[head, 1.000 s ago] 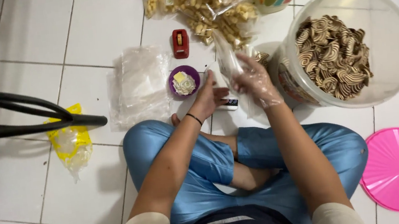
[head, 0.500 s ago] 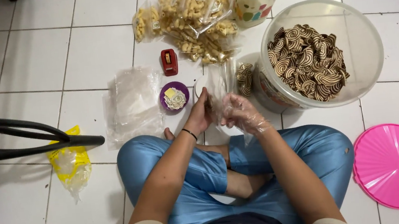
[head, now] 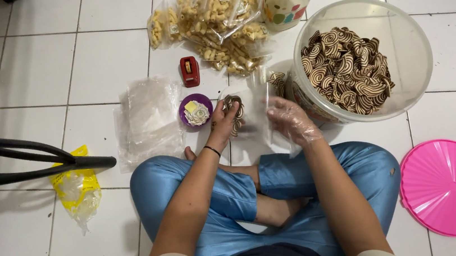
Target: Manually packing swirl cookies into small plastic bags and weighing them on a digital scale for portion control.
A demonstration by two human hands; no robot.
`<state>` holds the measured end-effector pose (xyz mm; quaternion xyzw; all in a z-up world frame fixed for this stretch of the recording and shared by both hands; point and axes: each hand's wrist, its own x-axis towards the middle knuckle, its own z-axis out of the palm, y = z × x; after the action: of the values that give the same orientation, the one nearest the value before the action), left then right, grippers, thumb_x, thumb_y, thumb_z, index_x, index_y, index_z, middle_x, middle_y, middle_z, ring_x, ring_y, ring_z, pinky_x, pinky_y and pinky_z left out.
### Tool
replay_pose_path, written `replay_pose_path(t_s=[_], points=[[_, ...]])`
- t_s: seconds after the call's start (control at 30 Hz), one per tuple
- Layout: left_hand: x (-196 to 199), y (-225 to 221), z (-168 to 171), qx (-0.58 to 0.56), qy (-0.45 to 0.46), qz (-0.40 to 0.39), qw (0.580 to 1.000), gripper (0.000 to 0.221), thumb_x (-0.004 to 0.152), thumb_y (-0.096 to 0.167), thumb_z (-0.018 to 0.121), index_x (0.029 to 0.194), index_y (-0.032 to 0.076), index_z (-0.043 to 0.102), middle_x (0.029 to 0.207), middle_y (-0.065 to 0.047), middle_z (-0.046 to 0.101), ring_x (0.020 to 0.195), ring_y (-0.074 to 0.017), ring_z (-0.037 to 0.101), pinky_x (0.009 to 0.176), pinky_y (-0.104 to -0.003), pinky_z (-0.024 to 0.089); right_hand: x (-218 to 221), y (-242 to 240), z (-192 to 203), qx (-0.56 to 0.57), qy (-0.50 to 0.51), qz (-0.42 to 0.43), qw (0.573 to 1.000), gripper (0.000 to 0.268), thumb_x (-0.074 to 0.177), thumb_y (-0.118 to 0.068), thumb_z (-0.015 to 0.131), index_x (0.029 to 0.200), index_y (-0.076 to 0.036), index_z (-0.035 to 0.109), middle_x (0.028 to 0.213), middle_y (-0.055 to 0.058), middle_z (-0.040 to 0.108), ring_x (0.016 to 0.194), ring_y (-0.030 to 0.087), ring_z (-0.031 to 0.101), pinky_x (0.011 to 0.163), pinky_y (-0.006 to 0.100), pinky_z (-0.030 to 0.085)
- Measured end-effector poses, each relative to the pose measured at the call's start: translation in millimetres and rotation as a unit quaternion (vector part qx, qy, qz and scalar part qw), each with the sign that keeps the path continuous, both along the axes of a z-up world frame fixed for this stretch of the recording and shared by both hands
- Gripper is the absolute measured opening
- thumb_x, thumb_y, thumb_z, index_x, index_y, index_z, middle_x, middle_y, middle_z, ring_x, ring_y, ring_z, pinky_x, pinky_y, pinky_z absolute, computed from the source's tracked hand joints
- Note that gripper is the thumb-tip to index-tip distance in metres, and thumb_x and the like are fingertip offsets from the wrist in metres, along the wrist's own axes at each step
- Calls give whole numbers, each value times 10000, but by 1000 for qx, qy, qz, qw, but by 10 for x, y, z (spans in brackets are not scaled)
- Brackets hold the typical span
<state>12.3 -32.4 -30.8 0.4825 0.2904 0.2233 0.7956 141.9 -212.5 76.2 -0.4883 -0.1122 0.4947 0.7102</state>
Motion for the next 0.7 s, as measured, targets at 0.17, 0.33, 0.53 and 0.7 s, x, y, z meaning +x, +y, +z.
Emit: replay_pose_path(t_s=[0.17,0.33,0.53,0.7], points=[[16,50,-2,45,54,11,997,501,1008,369,678,1321,14,512,929,-134,648,624,-243,742,558,-334,637,54,-47,102,-58,-52,-8,997,92,882,-72,759,924,-11,705,690,58,663,592,127,661,541,232,533],[5,-9,31,165,215,6,963,636,993,551,636,1369,47,542,1063,-163,689,982,-312,722,814,-442,570,101,-36,-81,-116,-201,20,972,136,871,-104,805,822,-9,720,616,91,666,535,141,676,496,223,519],[-47,-171,336,381,263,-12,887,625,926,685,657,978,66,598,824,-92,613,824,-306,702,709,-420,559,-85,123,-387,-131,-341,20,931,320,761,-114,896,621,-7,629,461,79,545,409,128,511,379,250,386],[-66,-268,516,210,153,-220,941,410,1025,358,614,733,72,643,613,-113,665,616,-210,673,651,-324,522,-175,130,-456,-137,-379,84,911,383,738,-147,902,554,-77,573,422,37,509,398,113,458,418,265,348]])
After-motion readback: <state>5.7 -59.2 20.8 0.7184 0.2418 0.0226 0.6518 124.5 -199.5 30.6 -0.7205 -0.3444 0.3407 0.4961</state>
